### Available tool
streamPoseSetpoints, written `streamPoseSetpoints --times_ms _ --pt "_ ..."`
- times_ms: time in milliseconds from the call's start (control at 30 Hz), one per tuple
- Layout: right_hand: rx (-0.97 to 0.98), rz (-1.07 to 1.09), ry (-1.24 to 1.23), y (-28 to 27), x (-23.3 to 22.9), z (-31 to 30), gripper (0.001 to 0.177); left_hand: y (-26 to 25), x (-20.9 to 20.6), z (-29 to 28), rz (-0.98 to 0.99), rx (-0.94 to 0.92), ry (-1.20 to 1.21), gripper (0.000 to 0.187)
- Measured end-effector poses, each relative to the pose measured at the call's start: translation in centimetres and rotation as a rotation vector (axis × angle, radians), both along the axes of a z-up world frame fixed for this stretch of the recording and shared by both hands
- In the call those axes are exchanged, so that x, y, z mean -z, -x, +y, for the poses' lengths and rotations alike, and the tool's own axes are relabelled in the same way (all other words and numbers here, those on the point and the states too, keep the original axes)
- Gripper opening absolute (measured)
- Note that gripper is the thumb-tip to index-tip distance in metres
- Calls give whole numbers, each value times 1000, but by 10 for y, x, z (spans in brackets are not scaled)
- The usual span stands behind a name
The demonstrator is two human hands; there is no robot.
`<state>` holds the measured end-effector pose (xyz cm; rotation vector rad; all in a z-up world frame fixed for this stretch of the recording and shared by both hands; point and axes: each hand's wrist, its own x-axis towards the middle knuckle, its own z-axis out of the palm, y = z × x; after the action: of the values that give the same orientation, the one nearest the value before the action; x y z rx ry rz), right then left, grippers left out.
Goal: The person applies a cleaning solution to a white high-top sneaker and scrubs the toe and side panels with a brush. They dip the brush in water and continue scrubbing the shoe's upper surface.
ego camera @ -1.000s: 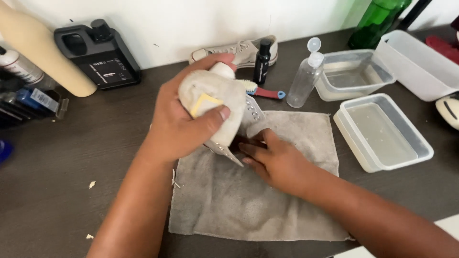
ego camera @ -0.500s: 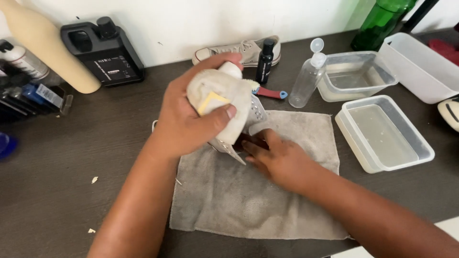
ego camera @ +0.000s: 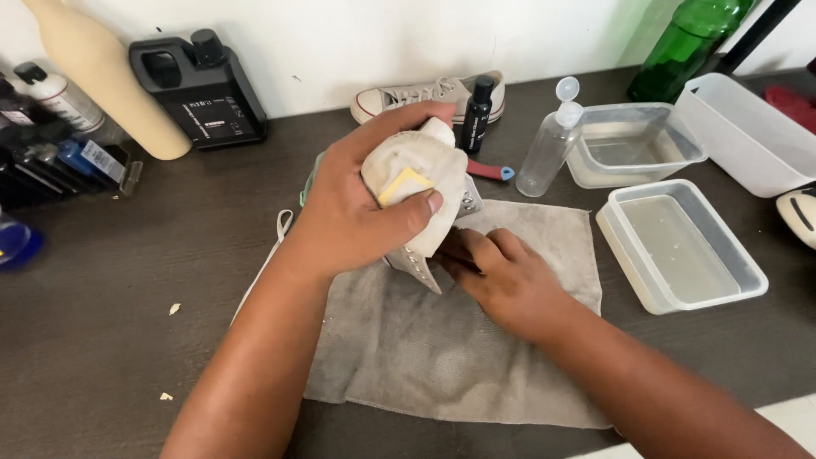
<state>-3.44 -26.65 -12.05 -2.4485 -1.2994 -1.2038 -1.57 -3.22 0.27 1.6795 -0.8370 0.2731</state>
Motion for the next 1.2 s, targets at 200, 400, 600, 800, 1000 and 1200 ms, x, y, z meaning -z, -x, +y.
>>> streamPoseSetpoints --times_ms 200,400,600,800,1000,1200 --pt "202 688 -123 -4 29 5 34 -5 9 1 15 69 70 55" --pt "249 1267 -481 -1 -4 15 33 -6 8 1 -30 18 17 55" --pt "62 -62 4 -3 -6 4 20 -11 8 4 62 5 78 55" --pt "471 1270 -327 -10 -16 21 33 -16 12 6 112 64 132 54" --pt "162 468 -98 -12 32 -7 44 -19 14 8 94 66 123 55" --pt "213 372 97 -20 33 -9 50 -21 15 9 116 66 171 54"
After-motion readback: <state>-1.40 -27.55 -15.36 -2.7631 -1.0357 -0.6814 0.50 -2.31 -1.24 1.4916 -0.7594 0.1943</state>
